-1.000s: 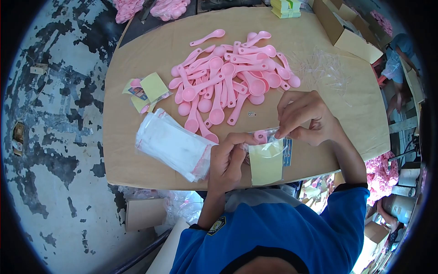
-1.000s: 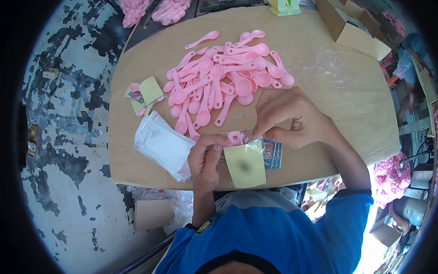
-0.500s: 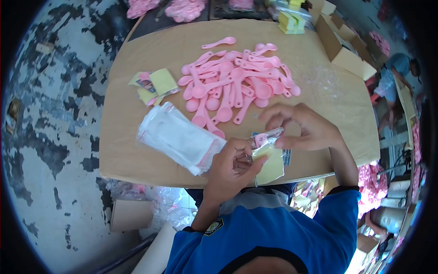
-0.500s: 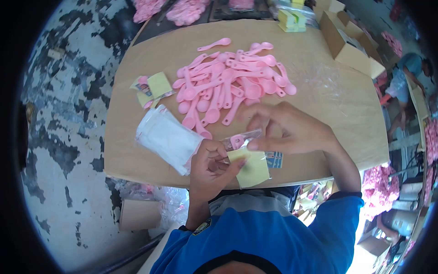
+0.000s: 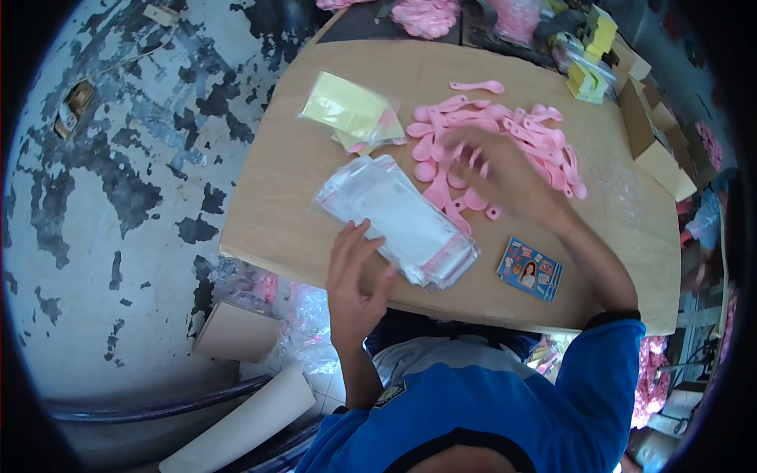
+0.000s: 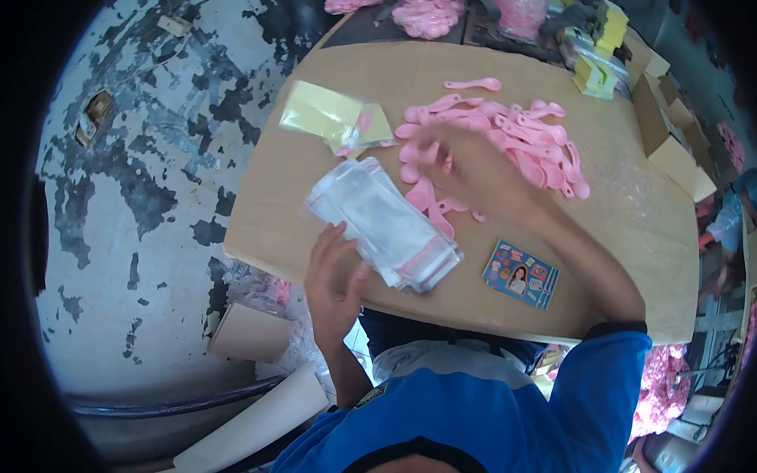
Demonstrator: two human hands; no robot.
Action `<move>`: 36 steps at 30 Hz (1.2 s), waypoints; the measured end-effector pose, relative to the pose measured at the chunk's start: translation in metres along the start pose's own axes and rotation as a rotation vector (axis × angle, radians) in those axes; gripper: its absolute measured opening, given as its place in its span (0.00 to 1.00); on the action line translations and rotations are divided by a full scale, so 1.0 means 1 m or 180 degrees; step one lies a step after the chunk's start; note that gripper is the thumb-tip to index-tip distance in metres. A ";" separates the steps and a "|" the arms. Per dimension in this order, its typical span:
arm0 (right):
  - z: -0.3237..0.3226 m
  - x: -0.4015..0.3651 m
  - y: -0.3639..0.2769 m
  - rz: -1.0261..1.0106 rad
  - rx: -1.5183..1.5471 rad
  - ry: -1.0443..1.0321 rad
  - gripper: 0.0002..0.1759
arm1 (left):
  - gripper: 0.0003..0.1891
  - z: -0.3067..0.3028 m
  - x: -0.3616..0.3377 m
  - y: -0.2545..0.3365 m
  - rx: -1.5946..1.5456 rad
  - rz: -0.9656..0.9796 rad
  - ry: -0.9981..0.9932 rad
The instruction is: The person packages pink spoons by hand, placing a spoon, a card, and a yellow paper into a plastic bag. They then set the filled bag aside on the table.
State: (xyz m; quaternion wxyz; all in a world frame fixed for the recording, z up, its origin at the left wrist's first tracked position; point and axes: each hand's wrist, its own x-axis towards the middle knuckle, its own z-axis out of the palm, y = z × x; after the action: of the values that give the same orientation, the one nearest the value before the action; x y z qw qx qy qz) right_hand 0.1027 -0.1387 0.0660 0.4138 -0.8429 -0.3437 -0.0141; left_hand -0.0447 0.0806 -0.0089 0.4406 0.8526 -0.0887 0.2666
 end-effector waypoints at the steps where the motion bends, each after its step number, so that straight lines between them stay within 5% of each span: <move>1: 0.012 -0.006 0.003 -0.0173 -0.0317 -0.0256 0.21 | 0.16 0.000 -0.001 -0.004 0.0107 0.0044 -0.0151; 4: 0.038 -0.010 0.011 -0.0327 -0.1161 -0.0400 0.19 | 0.19 0.008 -0.008 -0.016 0.0311 0.0096 -0.0460; 7: 0.034 -0.003 0.002 0.0618 -0.0594 -0.1294 0.16 | 0.19 0.011 -0.008 -0.017 0.0327 0.0096 -0.0387; 10: 0.035 -0.005 0.013 0.0640 0.0138 -0.1000 0.17 | 0.17 0.011 -0.003 -0.009 0.0376 0.0204 -0.0401; 19: 0.033 -0.011 0.039 -0.0228 -0.0690 -0.0244 0.11 | 0.16 0.019 0.002 -0.003 0.0332 0.0343 -0.0768; 24: -0.016 -0.021 0.011 0.0392 0.0492 -0.0305 0.09 | 0.24 0.013 0.007 0.003 0.0602 0.0525 -0.0900; 27: -0.022 -0.046 0.000 0.0055 0.1282 -0.0228 0.08 | 0.35 0.043 0.005 0.034 -0.3103 -0.0340 -0.0488; 31: -0.037 -0.074 -0.022 0.0348 0.1005 -0.0693 0.12 | 0.28 0.085 0.015 0.079 -0.3211 -0.1529 -0.0882; 34: -0.053 -0.091 -0.019 0.0706 0.0458 -0.0729 0.16 | 0.23 0.108 0.022 0.068 -0.3697 -0.1840 -0.0707; 36: -0.058 -0.112 0.004 0.0300 -0.0362 -0.0546 0.20 | 0.19 0.107 0.027 0.066 -0.4049 -0.1784 -0.0585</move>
State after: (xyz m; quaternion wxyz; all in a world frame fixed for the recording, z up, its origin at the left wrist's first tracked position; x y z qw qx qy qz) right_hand 0.0345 -0.2445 0.0670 0.3346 -0.8784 -0.3364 0.0582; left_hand -0.0075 -0.0422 0.0018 0.8969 0.4390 -0.0412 -0.0338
